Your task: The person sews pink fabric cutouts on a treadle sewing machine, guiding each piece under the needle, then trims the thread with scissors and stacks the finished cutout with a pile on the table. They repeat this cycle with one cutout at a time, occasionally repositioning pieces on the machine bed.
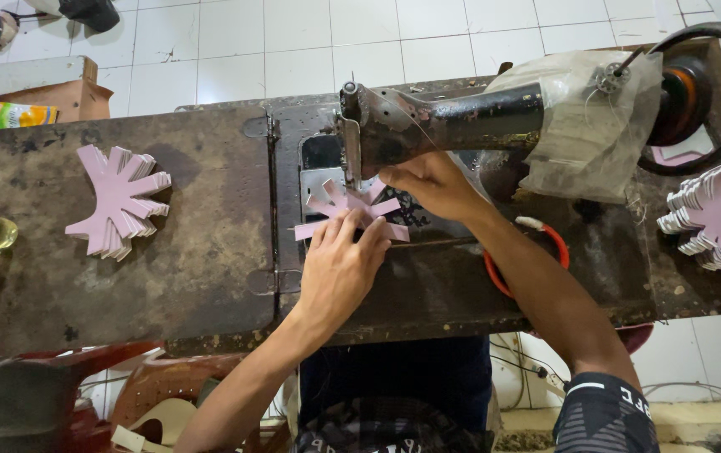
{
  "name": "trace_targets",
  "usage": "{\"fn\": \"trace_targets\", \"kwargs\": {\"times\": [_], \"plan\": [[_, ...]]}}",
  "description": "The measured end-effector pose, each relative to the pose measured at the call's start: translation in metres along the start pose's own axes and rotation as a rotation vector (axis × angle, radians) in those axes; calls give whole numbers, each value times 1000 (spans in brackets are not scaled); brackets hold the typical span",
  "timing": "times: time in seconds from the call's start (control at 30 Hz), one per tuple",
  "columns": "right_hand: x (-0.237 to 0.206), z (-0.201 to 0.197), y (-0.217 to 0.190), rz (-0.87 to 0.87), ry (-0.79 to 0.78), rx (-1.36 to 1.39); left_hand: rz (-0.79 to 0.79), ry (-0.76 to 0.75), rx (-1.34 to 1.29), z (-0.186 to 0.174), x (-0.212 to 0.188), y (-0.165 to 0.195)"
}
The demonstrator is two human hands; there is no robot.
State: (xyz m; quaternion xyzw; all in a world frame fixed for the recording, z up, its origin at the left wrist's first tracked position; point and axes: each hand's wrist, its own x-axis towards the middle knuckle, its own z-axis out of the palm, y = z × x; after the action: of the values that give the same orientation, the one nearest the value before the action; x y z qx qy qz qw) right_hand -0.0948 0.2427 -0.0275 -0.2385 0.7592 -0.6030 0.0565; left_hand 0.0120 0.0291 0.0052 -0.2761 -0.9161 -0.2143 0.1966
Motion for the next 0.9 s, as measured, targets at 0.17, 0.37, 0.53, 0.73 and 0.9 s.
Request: {"fn": "trace_targets", "kwargs": {"times": [0.17, 0.37, 0.53, 0.73, 0.9], "plan": [[0, -2, -2, -14, -4, -85, 5, 29, -7, 0, 4, 1], [-1, -3, 1, 56, 7, -85, -29, 7, -26, 2, 9, -2], [-1, -3, 2, 52, 5, -92, -45, 16, 19, 3, 8, -15], [-2, -3, 5, 121, 13, -100, -143, -70, 22, 4, 8, -46], [-2, -4, 5, 138, -1, -59, -101, -61, -112, 8, 18, -73]]}}
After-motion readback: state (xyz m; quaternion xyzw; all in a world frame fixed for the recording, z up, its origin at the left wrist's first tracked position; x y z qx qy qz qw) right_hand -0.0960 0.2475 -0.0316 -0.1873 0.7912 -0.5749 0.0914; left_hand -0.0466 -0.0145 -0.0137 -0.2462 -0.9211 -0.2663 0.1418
